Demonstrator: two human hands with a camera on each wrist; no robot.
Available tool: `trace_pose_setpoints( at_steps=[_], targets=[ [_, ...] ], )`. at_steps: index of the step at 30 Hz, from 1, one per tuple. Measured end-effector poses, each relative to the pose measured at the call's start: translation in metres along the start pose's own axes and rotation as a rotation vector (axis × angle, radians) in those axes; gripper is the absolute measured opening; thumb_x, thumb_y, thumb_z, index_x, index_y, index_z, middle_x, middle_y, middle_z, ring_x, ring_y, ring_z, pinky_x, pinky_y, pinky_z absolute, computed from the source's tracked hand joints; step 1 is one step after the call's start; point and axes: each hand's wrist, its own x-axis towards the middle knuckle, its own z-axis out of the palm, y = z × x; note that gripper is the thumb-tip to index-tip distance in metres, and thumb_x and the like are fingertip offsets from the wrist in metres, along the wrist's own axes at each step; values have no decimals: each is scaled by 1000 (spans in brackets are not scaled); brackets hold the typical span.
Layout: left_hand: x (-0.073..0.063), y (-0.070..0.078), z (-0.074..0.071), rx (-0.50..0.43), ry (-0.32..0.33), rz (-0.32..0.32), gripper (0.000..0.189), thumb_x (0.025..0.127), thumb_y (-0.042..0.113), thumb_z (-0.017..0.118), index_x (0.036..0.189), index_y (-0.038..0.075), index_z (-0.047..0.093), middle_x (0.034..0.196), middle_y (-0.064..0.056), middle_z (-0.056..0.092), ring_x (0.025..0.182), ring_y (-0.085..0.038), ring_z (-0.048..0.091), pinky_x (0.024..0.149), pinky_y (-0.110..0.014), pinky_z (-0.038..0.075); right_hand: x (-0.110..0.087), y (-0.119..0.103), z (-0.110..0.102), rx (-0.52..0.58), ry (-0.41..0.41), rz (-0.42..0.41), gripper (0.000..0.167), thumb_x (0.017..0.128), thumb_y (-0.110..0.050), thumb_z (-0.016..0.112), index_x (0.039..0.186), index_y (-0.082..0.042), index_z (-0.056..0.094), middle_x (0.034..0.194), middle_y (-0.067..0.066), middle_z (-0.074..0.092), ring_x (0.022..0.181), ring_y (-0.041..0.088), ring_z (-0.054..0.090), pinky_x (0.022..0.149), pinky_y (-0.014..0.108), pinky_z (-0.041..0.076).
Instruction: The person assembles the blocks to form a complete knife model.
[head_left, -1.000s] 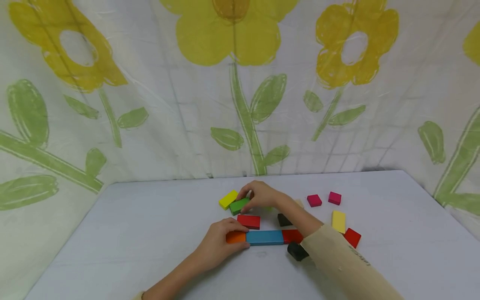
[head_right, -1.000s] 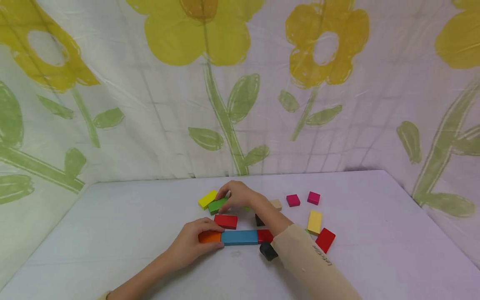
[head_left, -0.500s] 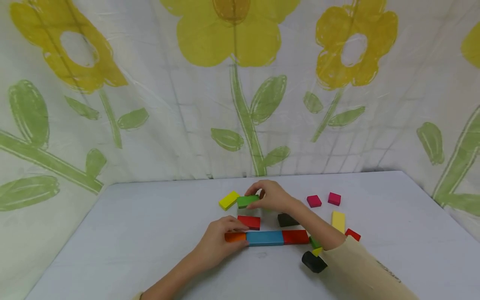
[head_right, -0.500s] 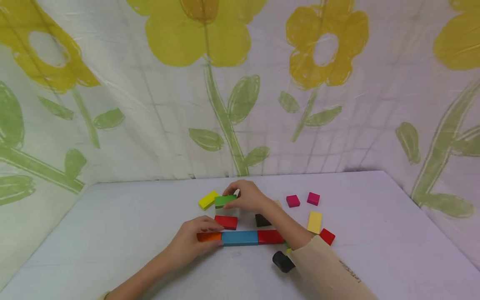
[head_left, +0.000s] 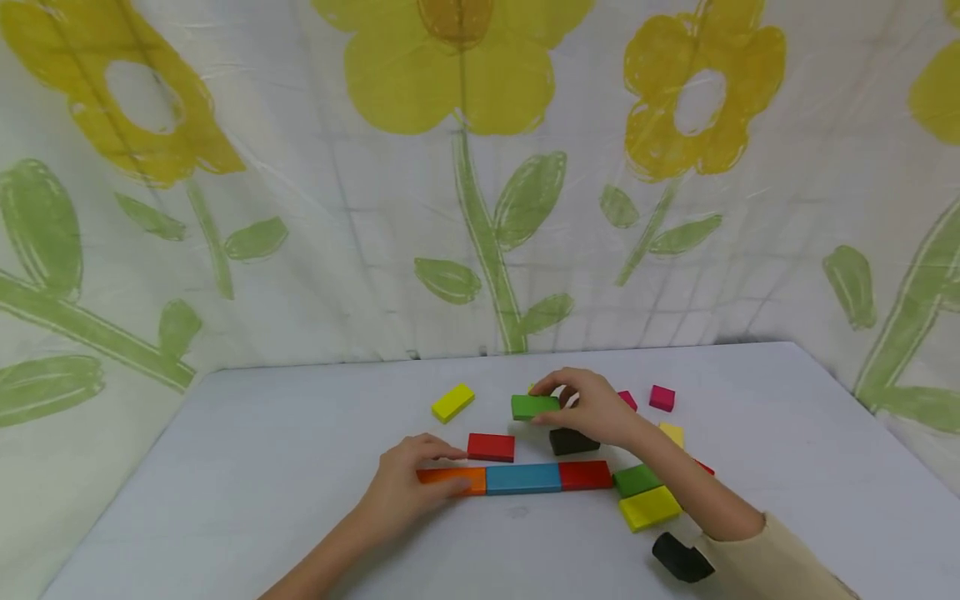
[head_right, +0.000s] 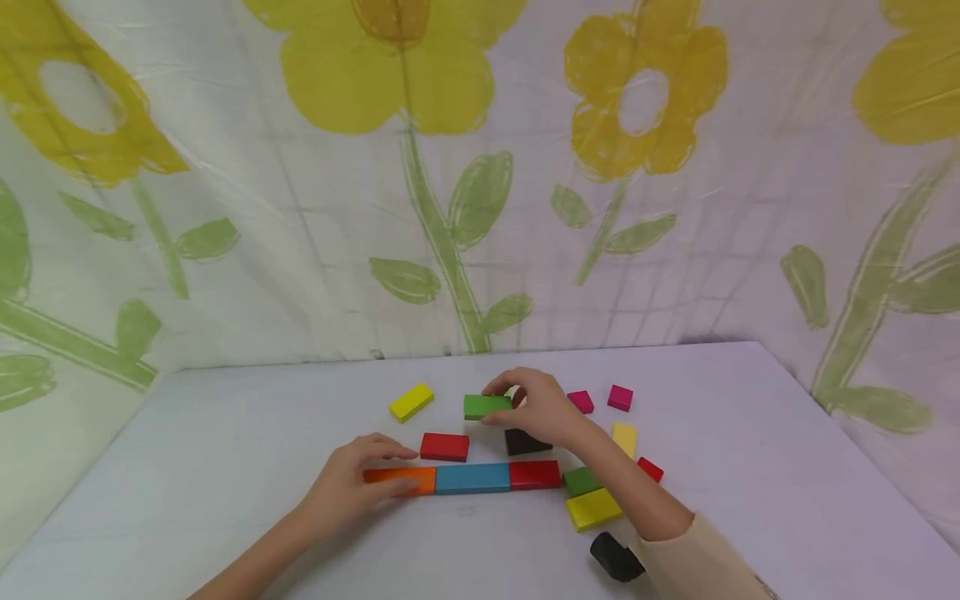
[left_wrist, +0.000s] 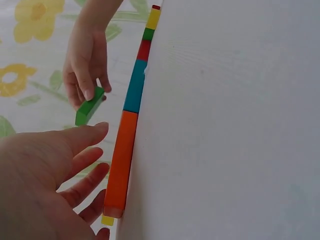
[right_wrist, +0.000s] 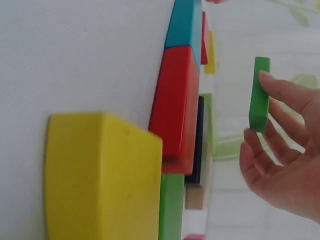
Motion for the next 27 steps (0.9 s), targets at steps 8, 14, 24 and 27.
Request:
trace_pose_setpoints(
  at_steps=[8,14,24,27],
  targets=[
    [-4,-5,2,-41,-24,-83,26,88,27,88,112,21,81,112,5,72,111,-19,59,92,-33,53,-27,2,-16,32,20,25,31,93,-17,83,120,-5,74,118,10,73,97,22,61,78,27,58],
    [-6,-5,6,-54,-31,-102,28,88,28,88,114,23,81,115,4,71,115,-21,56,94,-37,51,-47,4,-26,15,41,52,32,92,-18,83,120,-6,74,118,8,73,98,22,60,75,25,57],
    [-6,-5,7,-67,-20,-101,27,88,28,87,114,22,81,116,4,71,115,-21,57,97,-40,50,-70,18,-41,-13,-1,81,34,91,-17,84,120,-4,72,118,8,72,102,22,60,81,25,57],
    [-5,-6,7,-67,-19,-101,27,88,29,87,113,23,81,116,5,71,115,-21,57,98,-41,50,-74,25,-43,-9,-20,103,35,90,-15,85,120,-3,72,118,10,72,102,23,61,79,25,58]
  ],
)
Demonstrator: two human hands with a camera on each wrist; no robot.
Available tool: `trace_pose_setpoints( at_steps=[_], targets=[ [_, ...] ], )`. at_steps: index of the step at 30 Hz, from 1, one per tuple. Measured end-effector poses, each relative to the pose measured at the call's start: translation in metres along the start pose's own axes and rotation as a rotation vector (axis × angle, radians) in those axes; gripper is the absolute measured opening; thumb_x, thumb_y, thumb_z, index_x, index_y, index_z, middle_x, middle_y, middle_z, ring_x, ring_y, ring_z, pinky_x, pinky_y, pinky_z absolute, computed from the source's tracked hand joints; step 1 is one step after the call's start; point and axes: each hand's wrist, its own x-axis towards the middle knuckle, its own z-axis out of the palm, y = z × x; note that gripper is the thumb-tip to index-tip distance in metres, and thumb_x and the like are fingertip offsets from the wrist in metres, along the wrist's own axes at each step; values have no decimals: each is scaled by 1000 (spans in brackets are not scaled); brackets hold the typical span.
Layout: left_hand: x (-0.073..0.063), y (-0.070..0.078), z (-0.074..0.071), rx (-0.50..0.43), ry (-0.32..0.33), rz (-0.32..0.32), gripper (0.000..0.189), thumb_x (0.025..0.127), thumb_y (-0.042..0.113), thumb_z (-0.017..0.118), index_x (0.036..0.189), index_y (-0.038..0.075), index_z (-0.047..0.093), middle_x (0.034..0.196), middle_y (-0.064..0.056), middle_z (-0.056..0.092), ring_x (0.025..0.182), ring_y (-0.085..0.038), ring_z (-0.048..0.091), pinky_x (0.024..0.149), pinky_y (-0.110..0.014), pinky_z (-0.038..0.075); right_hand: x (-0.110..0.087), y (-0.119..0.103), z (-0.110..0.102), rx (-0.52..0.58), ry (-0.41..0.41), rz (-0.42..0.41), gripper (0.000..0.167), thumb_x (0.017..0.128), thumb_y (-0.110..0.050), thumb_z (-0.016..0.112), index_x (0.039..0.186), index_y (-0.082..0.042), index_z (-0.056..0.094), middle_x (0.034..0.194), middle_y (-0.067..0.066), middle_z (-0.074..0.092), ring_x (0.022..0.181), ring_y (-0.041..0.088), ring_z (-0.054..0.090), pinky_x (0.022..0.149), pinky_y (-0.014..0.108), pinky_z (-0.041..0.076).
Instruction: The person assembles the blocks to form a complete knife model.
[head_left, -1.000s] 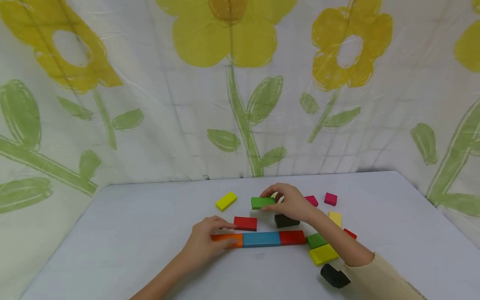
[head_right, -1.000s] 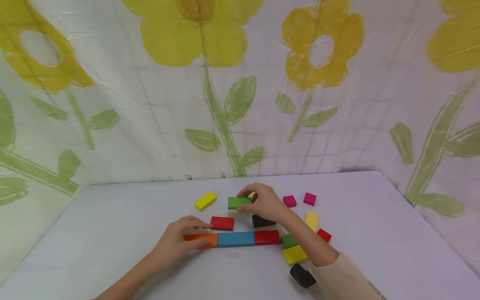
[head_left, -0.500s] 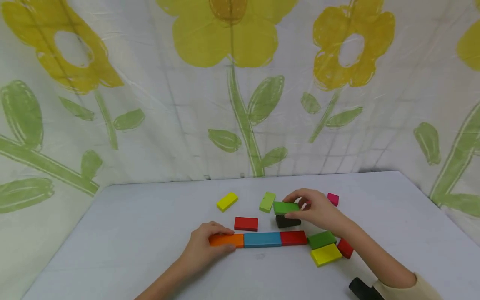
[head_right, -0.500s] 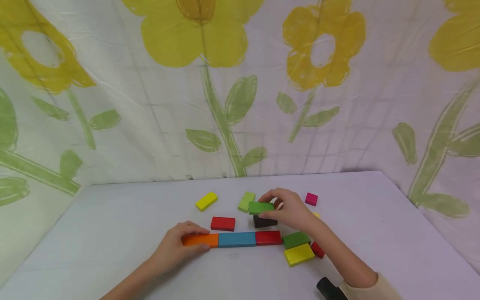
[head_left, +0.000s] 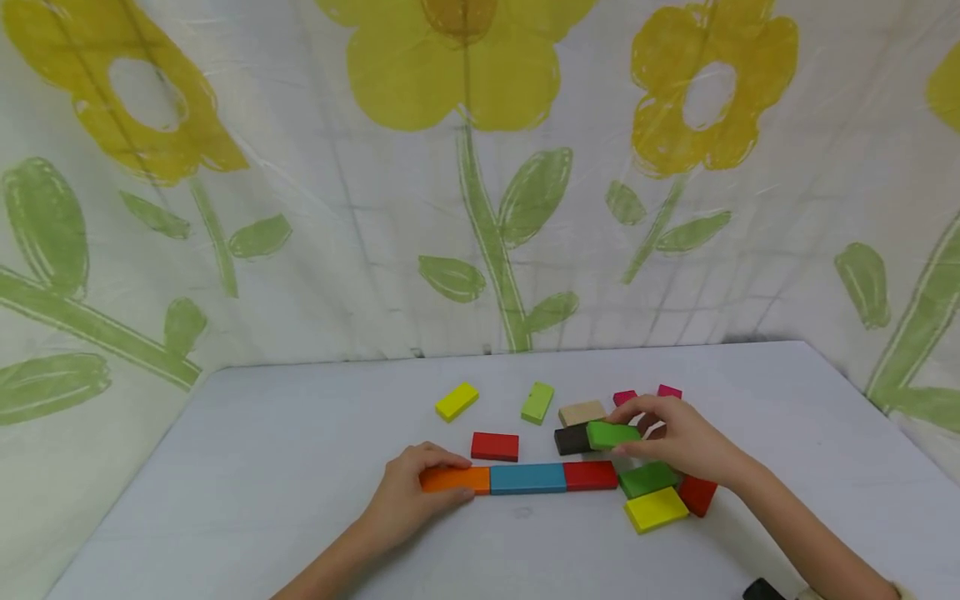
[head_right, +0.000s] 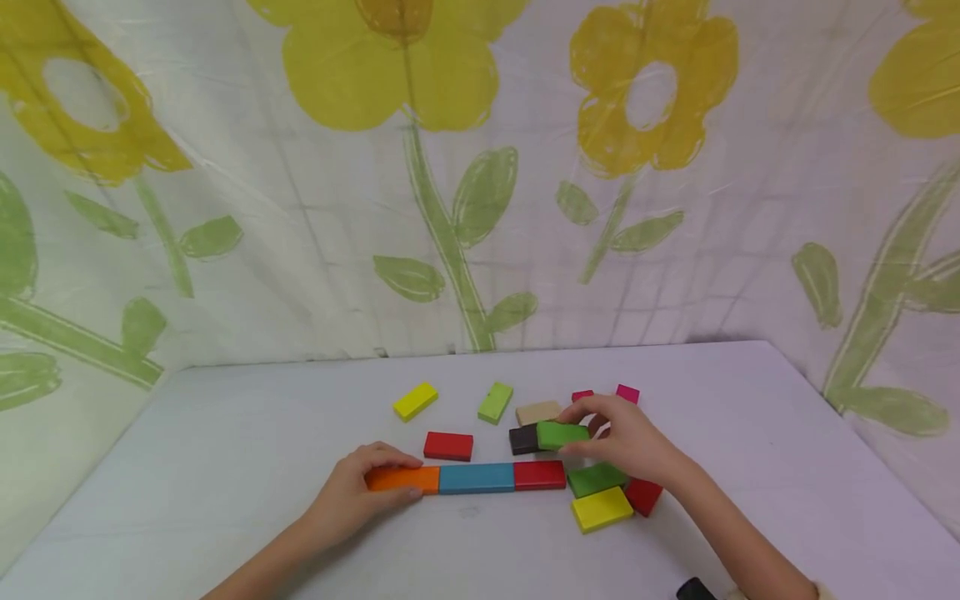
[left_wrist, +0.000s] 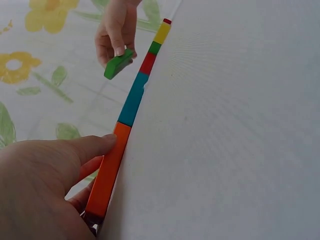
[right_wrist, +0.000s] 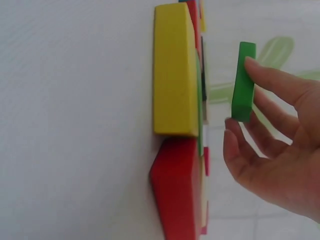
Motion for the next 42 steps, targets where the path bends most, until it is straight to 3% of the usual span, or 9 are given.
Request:
trace_pose_setpoints(
  at_steps=[15,23,42],
  targets=[
    [2,0,0,0,-3,7,26,89,29,87,114,23,81,116,4,71,115,-21,57,98,-39,51,-10,16,-5,4,-61,24,29,91,-17,84,115,-6,73,113,6,70,94,19,62,78,24,58],
    [1,1,-1,0,11,-3,26,89,29,87,114,23,81,116,5,71,114,-20,57,96,-38,50,-8,17,-2,-8,-10,3,31,89,-14,85,115,-4,72,113,8,71,98,20,65,80,23,59],
    [0,0,0,2,1,19,26,91,28,85,115,21,80,113,4,71,112,-19,58,95,-31,53,-19,21,-16,-4,-194,53,29,89,-14,85,112,-3,72,105,3,69,77,13,63,70,24,58]
  ],
)
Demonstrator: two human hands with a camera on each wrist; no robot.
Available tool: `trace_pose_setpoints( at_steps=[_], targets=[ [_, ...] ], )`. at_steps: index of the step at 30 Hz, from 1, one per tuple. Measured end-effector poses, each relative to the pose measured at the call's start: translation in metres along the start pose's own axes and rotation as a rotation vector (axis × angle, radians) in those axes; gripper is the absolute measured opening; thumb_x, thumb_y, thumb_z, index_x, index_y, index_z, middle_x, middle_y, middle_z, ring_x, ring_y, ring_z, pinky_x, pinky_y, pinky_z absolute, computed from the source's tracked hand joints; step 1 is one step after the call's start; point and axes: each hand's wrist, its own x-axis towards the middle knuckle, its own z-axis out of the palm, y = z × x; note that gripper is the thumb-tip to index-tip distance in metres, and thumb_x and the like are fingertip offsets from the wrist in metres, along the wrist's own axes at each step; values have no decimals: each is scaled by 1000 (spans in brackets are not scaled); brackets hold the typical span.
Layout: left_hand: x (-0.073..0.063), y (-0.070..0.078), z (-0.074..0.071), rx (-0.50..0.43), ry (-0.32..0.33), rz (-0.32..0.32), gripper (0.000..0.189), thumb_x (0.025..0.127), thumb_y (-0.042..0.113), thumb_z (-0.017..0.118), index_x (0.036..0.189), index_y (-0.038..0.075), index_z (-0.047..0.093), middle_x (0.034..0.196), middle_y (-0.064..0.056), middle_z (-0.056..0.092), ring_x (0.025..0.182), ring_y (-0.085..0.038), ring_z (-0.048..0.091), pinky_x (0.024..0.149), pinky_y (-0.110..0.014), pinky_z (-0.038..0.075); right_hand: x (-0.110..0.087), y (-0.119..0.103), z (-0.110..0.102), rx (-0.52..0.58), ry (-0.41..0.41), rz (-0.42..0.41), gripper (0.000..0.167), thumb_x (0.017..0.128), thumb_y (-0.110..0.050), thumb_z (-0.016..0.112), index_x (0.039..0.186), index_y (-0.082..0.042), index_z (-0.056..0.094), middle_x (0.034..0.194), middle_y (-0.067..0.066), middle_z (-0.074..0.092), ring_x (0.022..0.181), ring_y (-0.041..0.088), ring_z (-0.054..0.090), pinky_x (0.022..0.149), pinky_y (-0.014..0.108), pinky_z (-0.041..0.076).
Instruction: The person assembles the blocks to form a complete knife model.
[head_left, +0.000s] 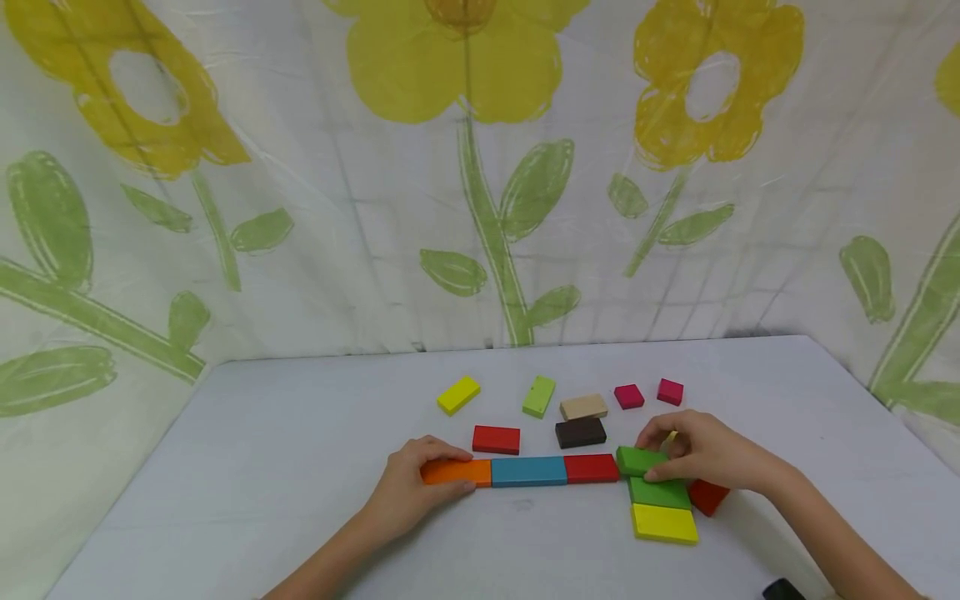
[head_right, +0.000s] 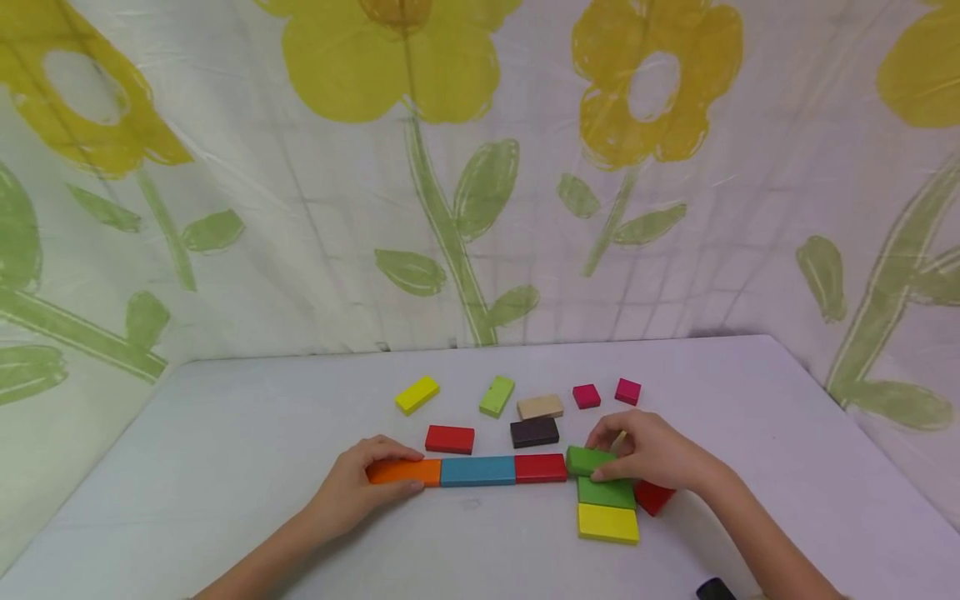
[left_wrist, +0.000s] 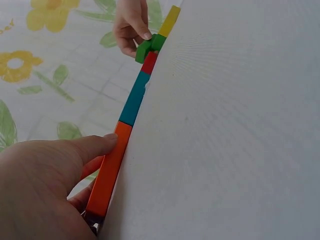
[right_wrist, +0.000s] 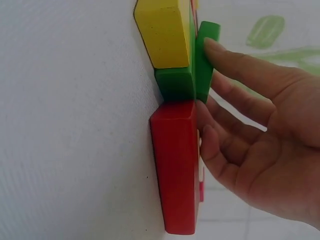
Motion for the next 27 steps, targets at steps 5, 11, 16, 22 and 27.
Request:
trace_pose_setpoints(
  at_steps=[5,11,16,22,27],
  targets=[
    [0,0,0,9,1,-15,26,91,29,85,116,22,80,114,4,71,113,-19,58,95,-34,52,0,-1,2,-20,14,-1,29,88,-14,86,112,-4,73,105,3,70,73,12,61,68,23,57],
    [0,0,1,13,5,-29,27,90,29,86,115,22,81,116,4,71,114,-20,57,95,-37,51,1,-1,4,-44,27,-9,30,87,-15,87,112,-5,74,105,3,71,72,11,60,67,23,57],
    [1,-1,0,17,4,-22,27,90,29,86,115,23,81,117,4,71,115,-20,57,96,-37,51,2,1,4,-43,15,-27,26,90,-15,85,112,-5,75,106,3,74,75,10,60,68,23,57],
    [0,-1,0,14,3,-22,27,90,29,86,116,23,81,117,4,71,115,-20,57,96,-37,51,2,2,5,-46,14,-41,21,92,-13,81,111,-5,76,105,3,75,76,10,60,69,22,56],
    [0,0,0,15,8,-10,27,89,29,86,115,22,81,117,4,72,115,-21,57,97,-39,50,2,2,7,-51,31,-34,22,91,-13,82,111,-5,76,104,3,74,75,10,59,68,22,55]
  ],
)
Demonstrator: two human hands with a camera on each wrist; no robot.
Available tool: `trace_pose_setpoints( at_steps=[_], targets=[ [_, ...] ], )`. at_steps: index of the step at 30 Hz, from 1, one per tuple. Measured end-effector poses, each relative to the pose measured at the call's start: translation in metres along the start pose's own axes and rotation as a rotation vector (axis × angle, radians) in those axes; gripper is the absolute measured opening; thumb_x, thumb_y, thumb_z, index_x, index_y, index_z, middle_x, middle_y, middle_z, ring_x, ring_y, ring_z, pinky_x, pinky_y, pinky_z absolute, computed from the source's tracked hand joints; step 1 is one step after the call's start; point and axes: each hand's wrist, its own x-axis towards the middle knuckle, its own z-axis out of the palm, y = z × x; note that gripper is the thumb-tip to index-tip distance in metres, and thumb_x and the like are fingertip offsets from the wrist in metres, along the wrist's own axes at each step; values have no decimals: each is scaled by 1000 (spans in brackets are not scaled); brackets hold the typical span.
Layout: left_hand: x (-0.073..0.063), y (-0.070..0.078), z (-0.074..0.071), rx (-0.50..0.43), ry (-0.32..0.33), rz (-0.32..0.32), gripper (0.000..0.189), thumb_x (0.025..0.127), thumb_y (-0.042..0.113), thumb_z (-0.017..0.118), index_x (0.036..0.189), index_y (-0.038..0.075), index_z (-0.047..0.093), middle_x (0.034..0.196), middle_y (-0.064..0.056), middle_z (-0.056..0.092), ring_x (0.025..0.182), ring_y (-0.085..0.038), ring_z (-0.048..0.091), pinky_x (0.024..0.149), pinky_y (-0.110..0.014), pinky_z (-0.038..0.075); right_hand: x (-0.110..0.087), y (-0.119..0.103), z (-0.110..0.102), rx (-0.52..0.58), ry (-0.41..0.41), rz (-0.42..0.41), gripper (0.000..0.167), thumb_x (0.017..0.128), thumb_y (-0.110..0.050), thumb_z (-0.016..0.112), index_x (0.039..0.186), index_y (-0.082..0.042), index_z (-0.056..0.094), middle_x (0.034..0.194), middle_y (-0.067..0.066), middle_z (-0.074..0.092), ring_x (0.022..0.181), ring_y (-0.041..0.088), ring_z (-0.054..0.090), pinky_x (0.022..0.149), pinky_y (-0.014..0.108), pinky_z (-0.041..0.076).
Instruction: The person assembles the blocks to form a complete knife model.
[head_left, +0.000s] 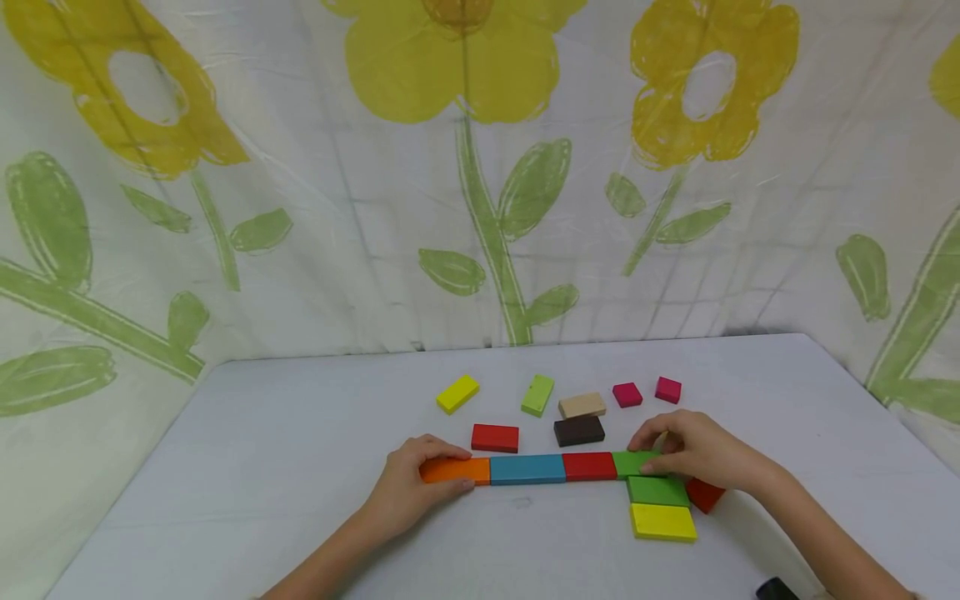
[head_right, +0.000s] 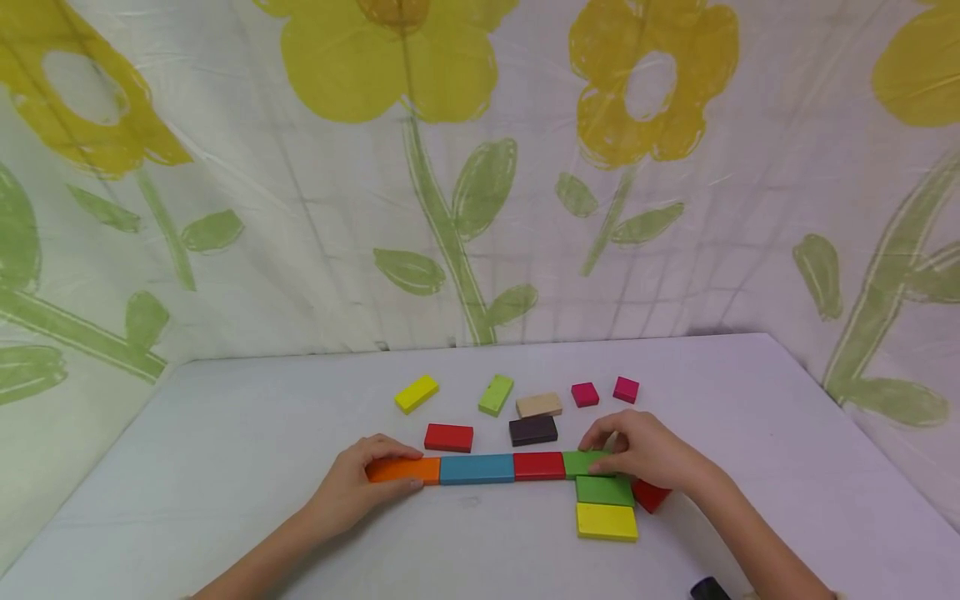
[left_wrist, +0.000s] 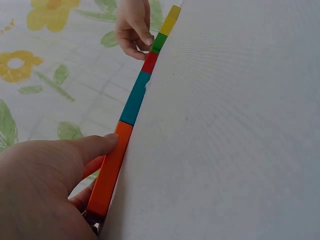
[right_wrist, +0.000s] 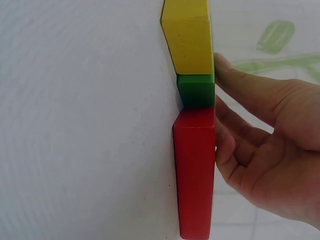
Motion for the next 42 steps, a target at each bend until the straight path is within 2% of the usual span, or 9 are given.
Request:
trace_pose_setpoints(
  at_steps=[14,20,25,30,33,35,38,42],
  targets=[
    [0,0,0,3,10,21,26,89,27,86,114,21,81,117,4,72,115,-21,58,96,-38,51,0,0,0,20,-7,-14,23,93,-12,80,114,-4,76,107,4,75,77,10,58,67,22,53],
    [-1,-1,0,1,5,29,26,90,28,86,114,20,81,117,4,73,114,-20,58,96,-37,50,-2,-2,-5,19,-3,-9,26,93,-12,80,117,-3,75,110,7,74,83,11,61,69,23,56],
    [0,-2,0,1,2,29,27,90,28,86,115,20,81,117,5,73,114,-20,58,96,-38,50,2,-6,-9,21,16,8,29,93,-12,80,120,-2,74,113,10,73,88,17,62,68,25,58],
    [0,-1,0,0,3,19,27,90,28,86,115,21,81,117,5,72,115,-20,58,96,-38,50,15,-17,-12,-35,60,-23,29,94,-13,80,120,-2,74,112,10,73,94,19,63,74,24,58],
    [0,-1,0,-2,4,13,27,90,29,86,115,22,81,117,5,72,114,-20,57,95,-36,50,25,-25,-13,-77,92,-78,28,95,-15,79,120,-1,74,112,10,74,93,17,64,76,24,57],
    [0,-1,0,-1,5,8,26,90,29,85,116,22,81,116,5,72,114,-20,57,94,-34,51,33,-31,-13,-88,106,-87,29,96,-17,78,120,-2,75,110,9,74,92,16,64,76,23,57],
    [-1,-1,0,1,4,5,26,91,29,85,116,22,81,116,5,71,113,-19,57,93,-33,51,47,-40,-12,-89,108,-114,30,97,-18,77,122,-1,74,112,10,75,90,16,65,76,25,57],
    [-1,-1,0,3,5,11,26,91,28,85,115,22,81,116,5,72,113,-19,57,94,-34,50,68,-51,-10,-70,96,-149,32,98,-16,76,124,2,72,119,18,73,95,20,68,82,29,59]
  ],
)
